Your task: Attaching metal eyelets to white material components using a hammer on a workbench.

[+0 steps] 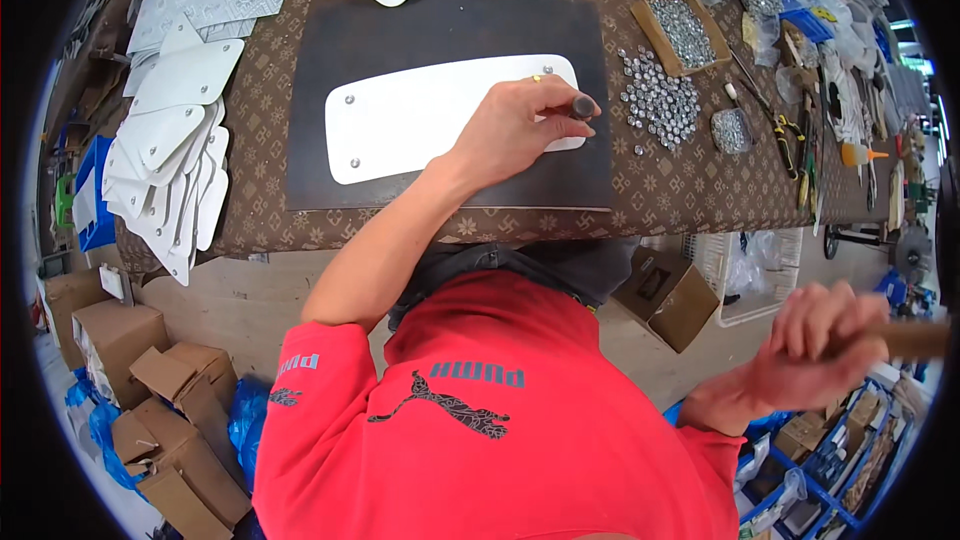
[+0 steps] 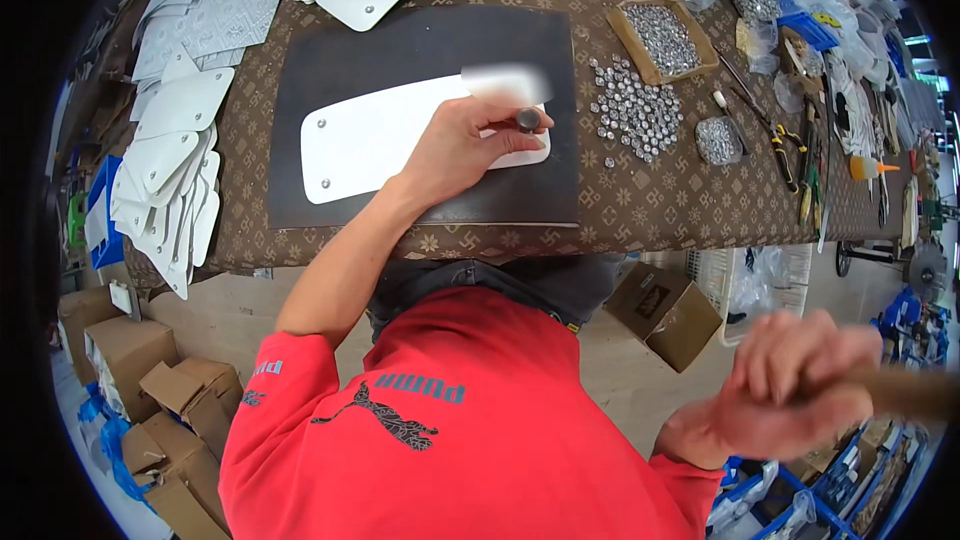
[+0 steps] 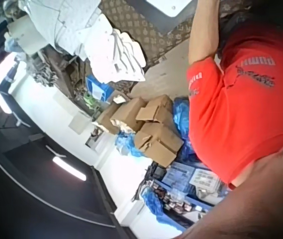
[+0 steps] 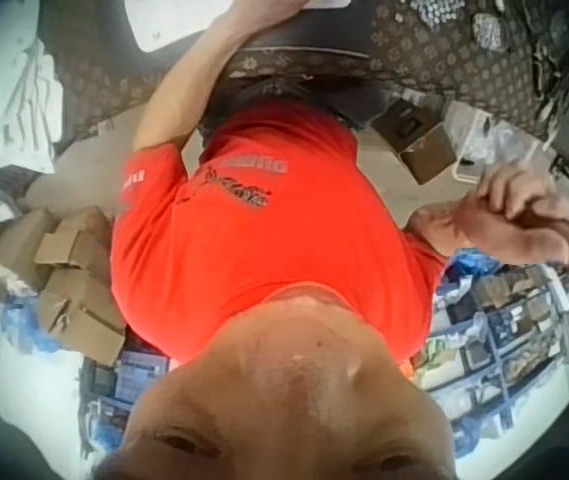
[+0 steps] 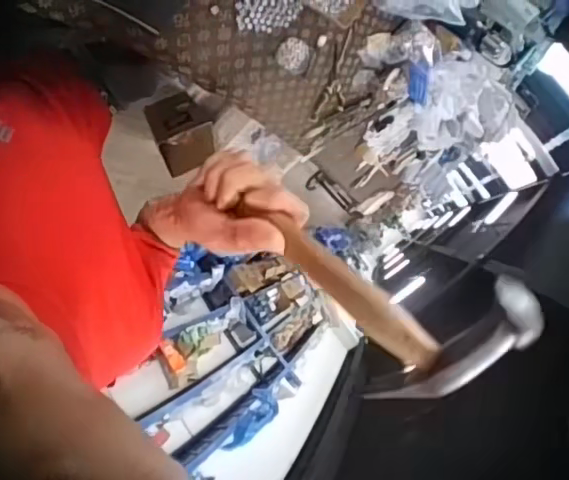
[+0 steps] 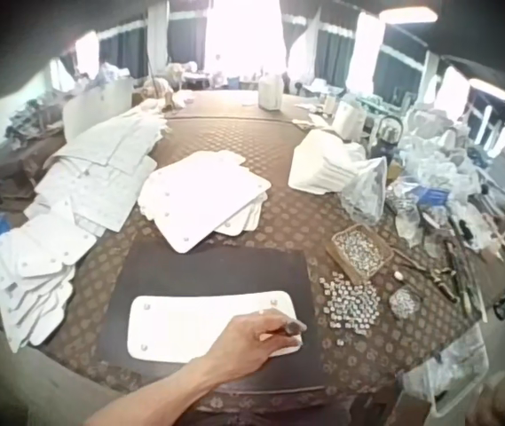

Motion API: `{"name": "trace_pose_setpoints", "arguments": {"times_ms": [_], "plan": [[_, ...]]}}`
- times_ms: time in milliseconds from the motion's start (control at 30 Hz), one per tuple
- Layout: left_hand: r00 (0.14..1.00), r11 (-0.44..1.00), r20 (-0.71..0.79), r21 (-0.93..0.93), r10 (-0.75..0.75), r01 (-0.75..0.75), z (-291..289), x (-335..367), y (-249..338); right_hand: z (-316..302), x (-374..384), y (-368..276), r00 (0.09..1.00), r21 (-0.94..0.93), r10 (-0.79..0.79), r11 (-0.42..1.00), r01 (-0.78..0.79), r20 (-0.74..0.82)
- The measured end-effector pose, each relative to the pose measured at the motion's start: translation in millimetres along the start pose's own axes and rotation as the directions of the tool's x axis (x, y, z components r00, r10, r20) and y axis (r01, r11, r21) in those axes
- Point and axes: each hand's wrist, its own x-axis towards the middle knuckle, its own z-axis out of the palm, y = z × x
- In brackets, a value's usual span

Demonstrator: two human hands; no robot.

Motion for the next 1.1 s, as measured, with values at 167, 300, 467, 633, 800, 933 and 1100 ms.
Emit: {"name": "trace_pose_setpoints", "arguments": {"times_ms": [167,300,467,633,800,933,1100], "plan": [[0.999,0.995,0.036,0.096,0.003,-0.007,0.2,-5.2,1.0,-28.4,-13.1,63.8,0.869,-0.837,-0.078,0.239,0.493,0.489],[0.996,0.994,-0.029,0.071,0.084,-0.082,-5.2,-7.4,10.7,-20.0,-27.6,77.2,0.851,-0.514,0.509,0.699,-0.498,-0.131],[0.992,0.990,-0.119,0.129,-0.036,0.052,-54.6,-6.3,17.4,-19.2,-24.5,105.9,0.830,-0.241,0.503,0.798,-0.553,-0.240],[0.943,0.554,0.021,0.814,-0.332,0.177,-114.8,-51.1,35.9,-24.9,-13.5,136.1,0.802,-0.193,0.513,0.791,-0.580,-0.305],[0.861,0.465,0.031,0.851,-0.507,0.244,-111.7,-39.8,45.6,-17.6,9.6,154.8,0.835,-0.192,0.467,0.826,-0.529,-0.292],[0.844,0.468,0.012,0.836,-0.536,0.285,-122.5,-22.9,38.3,-25.4,7.1,162.0,0.797,-0.109,0.535,0.807,-0.580,-0.280],[0.926,0.380,-0.363,0.845,-0.109,0.376,-182.6,54.1,11.2,-25.4,3.2,165.2,0.813,-0.072,0.507,0.835,-0.546,-0.286]]}}
